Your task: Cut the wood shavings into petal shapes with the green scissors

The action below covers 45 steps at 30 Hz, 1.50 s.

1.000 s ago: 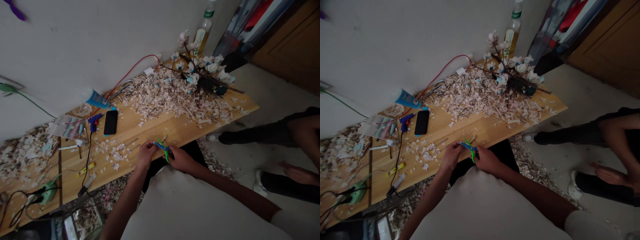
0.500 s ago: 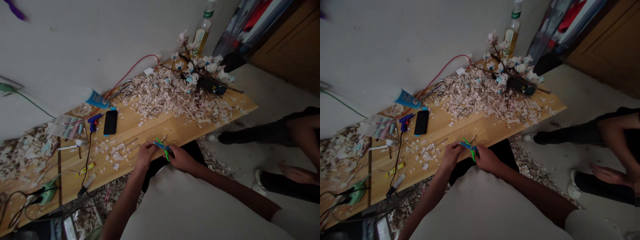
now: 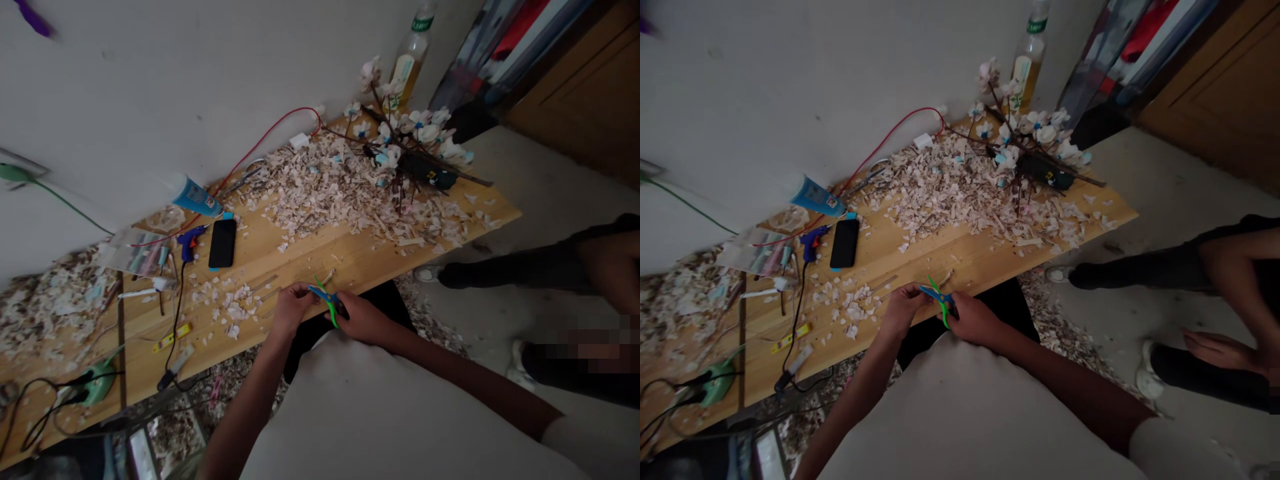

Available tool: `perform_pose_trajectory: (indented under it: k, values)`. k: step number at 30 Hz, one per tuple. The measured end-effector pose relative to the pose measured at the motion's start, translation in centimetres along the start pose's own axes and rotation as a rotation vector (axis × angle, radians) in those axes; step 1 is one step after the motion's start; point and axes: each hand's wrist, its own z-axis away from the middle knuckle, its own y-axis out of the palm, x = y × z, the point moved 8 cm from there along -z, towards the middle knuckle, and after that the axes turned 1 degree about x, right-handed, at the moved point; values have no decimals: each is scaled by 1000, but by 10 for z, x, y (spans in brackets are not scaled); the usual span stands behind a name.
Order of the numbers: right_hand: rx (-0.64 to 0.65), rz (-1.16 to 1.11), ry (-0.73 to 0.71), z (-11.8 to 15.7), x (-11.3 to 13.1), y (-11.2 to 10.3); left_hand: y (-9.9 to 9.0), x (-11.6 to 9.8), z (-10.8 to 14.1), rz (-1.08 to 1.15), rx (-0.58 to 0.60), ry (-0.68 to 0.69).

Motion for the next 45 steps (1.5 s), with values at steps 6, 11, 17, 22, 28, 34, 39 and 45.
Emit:
perform_pose_trajectory:
  k: [6, 11, 17, 22, 28, 34, 39, 45]
  values:
    - [-37, -14, -28, 0, -2, -1, 0, 0, -3, -16, 23, -27]
    - [-40, -27, 2, -1, -6, -2, 2, -2, -4, -32, 51, -37]
    - [-45, -5, -15, 2, -7, -1, 3, -4, -3, -52, 90, -101]
    - [-47, -19, -8, 3, -5, 0, 2, -5, -3, -74, 135, -112]
    - [-45, -23, -25, 3, -2, 1, 1, -9, -4, -136, 183, -68]
    - [-45, -10, -18, 4, -4, 2, 3, -14, -4, -245, 232, -45]
    - [-49, 2, -16, 5, -5, 2, 6, -21, -5, -289, 272, -70]
    - [-55, -7, -31, 8, -3, 2, 10, -27, -8, -326, 355, -75]
